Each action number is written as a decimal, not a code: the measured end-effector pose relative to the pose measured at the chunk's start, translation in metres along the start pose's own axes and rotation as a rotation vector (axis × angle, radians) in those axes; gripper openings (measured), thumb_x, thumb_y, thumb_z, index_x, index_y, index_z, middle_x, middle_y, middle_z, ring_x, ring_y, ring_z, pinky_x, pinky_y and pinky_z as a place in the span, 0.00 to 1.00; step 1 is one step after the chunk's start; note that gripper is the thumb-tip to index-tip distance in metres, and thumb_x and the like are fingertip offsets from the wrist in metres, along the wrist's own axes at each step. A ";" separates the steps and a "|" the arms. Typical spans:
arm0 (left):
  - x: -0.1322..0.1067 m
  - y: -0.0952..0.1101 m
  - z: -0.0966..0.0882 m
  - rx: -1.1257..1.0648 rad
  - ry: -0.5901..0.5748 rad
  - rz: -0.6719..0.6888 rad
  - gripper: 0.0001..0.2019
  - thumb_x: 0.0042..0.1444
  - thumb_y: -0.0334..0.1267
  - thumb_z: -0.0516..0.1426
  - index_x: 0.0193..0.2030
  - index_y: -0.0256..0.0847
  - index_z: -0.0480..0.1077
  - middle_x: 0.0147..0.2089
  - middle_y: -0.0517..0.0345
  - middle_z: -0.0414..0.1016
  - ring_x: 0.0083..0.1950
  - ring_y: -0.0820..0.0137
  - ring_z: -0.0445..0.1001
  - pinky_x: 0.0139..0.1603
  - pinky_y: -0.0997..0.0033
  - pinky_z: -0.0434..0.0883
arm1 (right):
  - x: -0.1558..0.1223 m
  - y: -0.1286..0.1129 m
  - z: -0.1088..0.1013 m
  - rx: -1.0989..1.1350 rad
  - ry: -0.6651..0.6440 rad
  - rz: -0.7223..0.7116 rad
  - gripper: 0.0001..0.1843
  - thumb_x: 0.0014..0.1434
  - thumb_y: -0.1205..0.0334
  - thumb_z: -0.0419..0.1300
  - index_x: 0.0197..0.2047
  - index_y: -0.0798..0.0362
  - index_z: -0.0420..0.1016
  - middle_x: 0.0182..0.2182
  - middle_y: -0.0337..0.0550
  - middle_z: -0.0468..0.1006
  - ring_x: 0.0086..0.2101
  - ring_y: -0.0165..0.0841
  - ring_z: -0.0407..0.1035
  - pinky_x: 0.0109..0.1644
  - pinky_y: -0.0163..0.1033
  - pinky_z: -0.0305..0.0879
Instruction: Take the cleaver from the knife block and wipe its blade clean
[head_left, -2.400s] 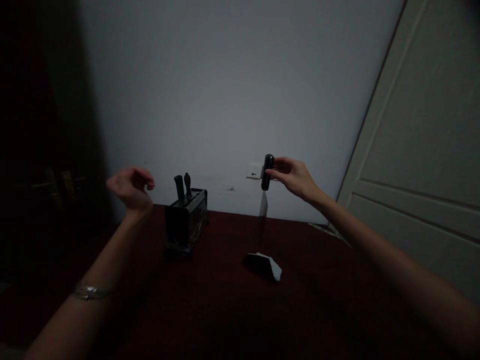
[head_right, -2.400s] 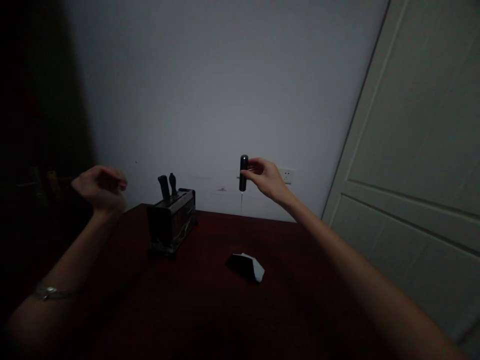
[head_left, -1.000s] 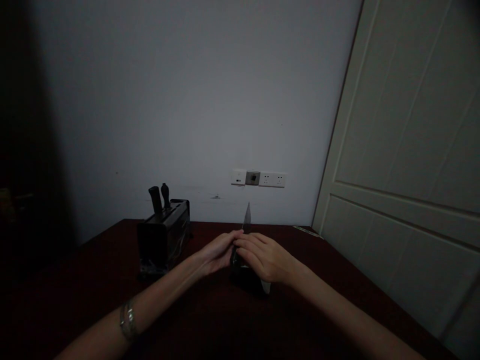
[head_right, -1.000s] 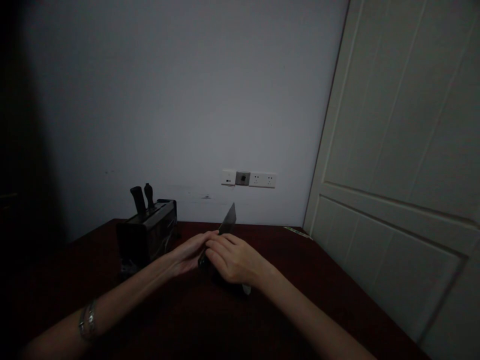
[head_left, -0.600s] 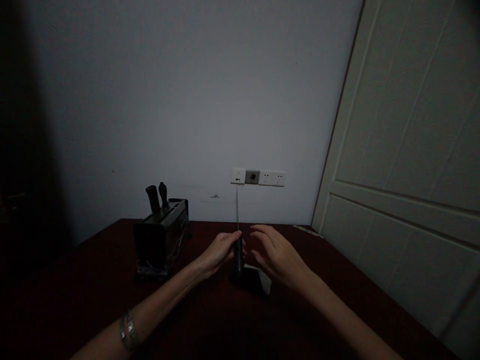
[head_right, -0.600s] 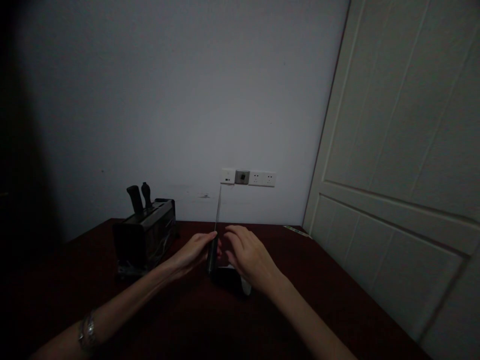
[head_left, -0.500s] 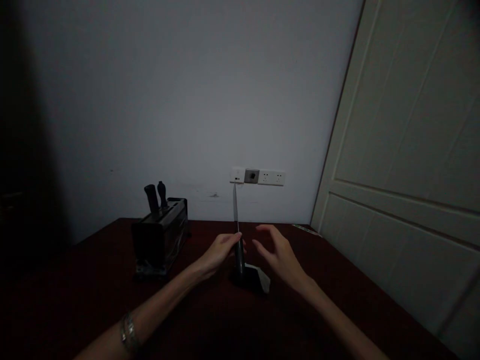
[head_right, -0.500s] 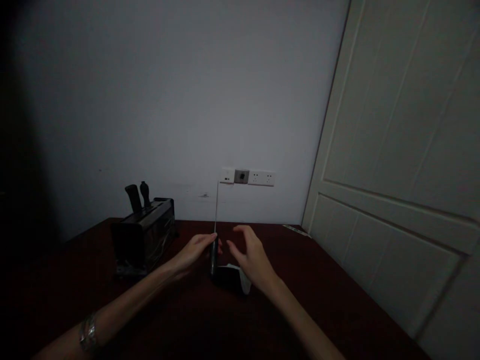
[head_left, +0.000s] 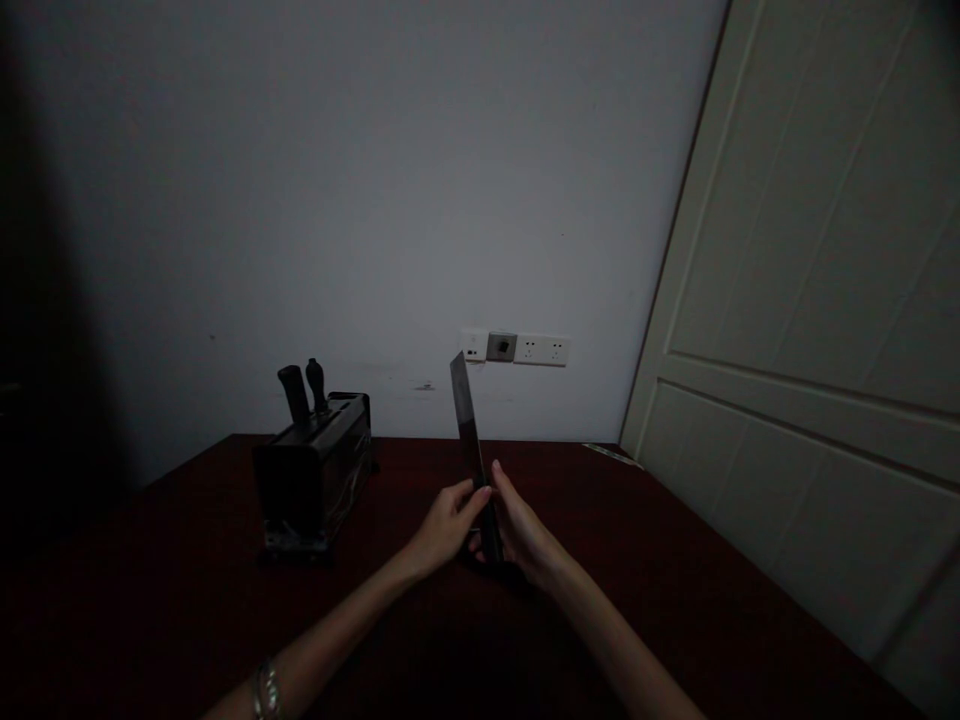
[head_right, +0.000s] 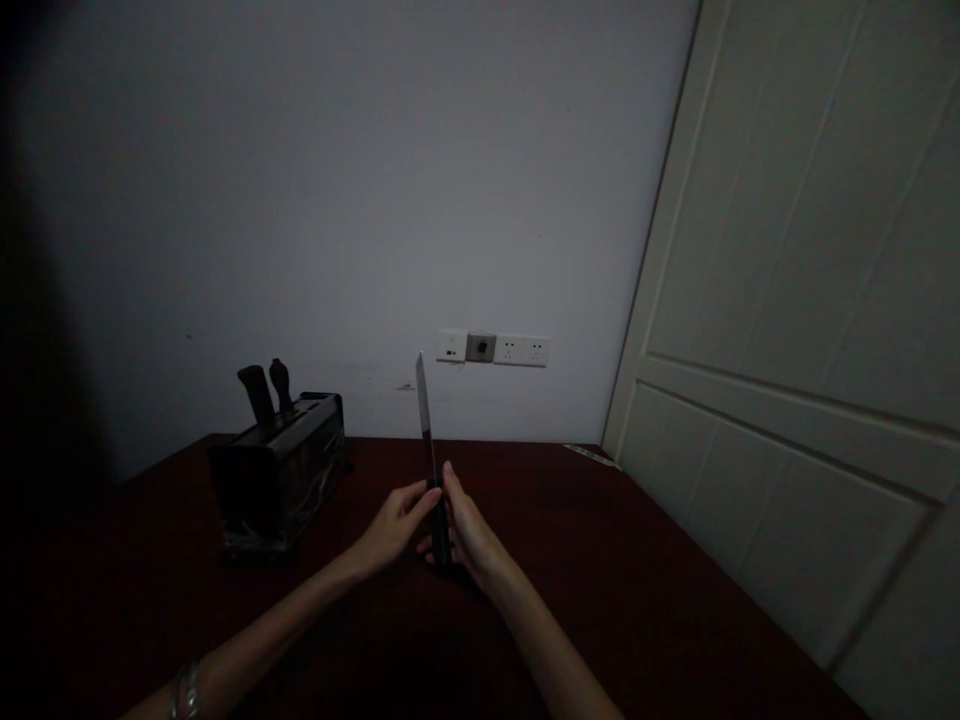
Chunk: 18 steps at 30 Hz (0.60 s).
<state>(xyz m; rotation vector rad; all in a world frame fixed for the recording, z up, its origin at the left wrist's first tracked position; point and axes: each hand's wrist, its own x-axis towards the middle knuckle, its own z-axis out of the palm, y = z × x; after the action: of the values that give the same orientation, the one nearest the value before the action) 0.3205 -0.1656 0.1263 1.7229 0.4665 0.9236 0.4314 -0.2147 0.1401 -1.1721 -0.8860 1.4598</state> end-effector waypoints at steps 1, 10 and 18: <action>-0.001 -0.001 0.000 0.015 -0.006 0.002 0.19 0.56 0.53 0.51 0.35 0.34 0.66 0.24 0.62 0.66 0.19 0.77 0.64 0.20 0.78 0.62 | 0.002 0.001 0.000 -0.022 0.034 0.009 0.34 0.52 0.31 0.45 0.35 0.55 0.70 0.19 0.39 0.69 0.17 0.26 0.65 0.19 0.31 0.63; -0.003 0.009 0.001 0.339 0.031 0.031 0.12 0.57 0.43 0.52 0.36 0.35 0.71 0.34 0.55 0.71 0.31 0.70 0.70 0.32 0.71 0.68 | 0.008 0.013 0.000 0.064 0.085 0.040 0.34 0.51 0.30 0.45 0.22 0.55 0.66 0.12 0.34 0.62 0.14 0.24 0.58 0.17 0.30 0.58; -0.015 0.015 0.007 0.635 0.050 0.178 0.11 0.58 0.42 0.52 0.40 0.36 0.68 0.42 0.52 0.62 0.43 0.68 0.66 0.47 0.66 0.67 | 0.007 0.016 -0.007 0.163 -0.050 0.004 0.33 0.50 0.30 0.48 0.25 0.55 0.69 0.11 0.33 0.63 0.12 0.23 0.57 0.17 0.30 0.57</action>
<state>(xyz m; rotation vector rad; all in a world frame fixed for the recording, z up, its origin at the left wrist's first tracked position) 0.3144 -0.1857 0.1345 2.3480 0.7000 1.0116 0.4336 -0.2116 0.1219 -1.0214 -0.7828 1.5398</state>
